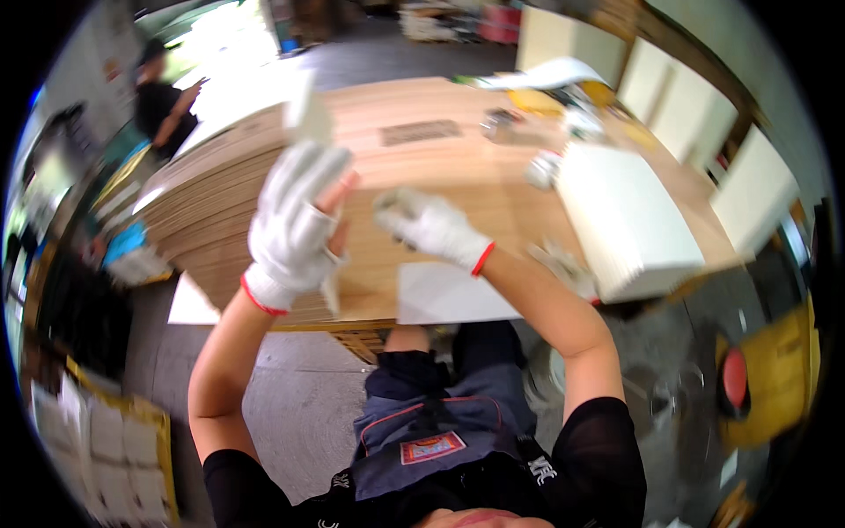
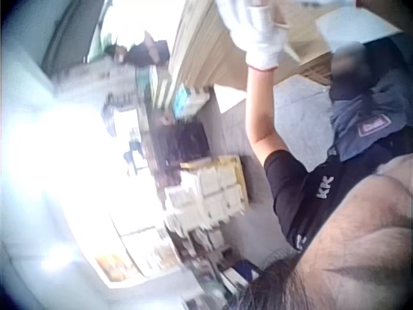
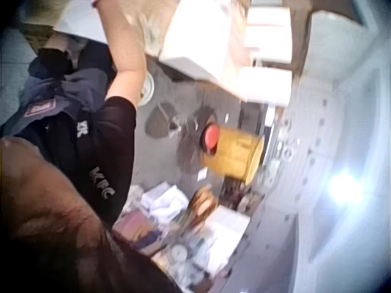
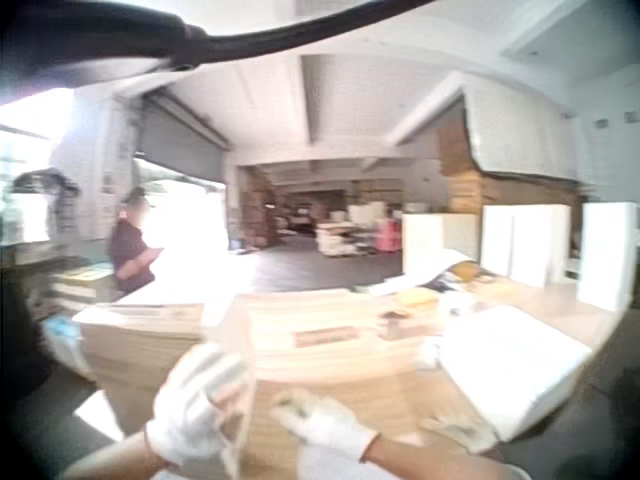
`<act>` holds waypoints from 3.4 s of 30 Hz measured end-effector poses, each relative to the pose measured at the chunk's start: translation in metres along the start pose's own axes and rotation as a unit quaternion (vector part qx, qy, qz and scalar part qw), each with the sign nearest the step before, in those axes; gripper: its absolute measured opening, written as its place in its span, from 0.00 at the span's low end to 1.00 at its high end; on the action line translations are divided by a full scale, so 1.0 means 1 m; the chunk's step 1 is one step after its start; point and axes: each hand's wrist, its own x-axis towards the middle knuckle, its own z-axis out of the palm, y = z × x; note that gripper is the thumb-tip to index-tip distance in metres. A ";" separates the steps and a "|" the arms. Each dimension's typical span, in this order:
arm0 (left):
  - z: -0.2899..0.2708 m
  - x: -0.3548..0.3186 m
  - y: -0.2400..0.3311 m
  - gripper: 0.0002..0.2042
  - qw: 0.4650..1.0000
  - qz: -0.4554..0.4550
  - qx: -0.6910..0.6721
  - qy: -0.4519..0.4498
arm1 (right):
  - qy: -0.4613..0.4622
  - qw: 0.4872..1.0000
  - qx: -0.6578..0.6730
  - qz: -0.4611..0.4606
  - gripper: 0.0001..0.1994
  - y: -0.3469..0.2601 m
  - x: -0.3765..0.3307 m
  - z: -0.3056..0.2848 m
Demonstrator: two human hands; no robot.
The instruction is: The person repeatedly picks up a stack of white paper sheets from a table, aligns them, and places them back down. The person wears white gloves and a black shirt with a KFC logo. The task involves repetitive handling of paper stacks in a warehouse environment.
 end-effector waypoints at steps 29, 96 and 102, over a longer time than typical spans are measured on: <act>0.296 0.137 0.278 0.23 0.921 0.116 -0.316 -0.196 | 0.391 0.912 -0.125 -0.012 0.14 0.118 -0.299 -0.142; 0.143 -0.177 0.079 0.35 0.849 -0.315 -0.155 -0.394 | 0.235 0.895 -0.372 0.070 0.30 0.206 -0.165 -0.036; 0.142 -0.175 0.077 0.34 0.832 -0.329 -0.155 -0.418 | 0.238 0.885 -0.396 0.054 0.30 0.208 -0.167 -0.035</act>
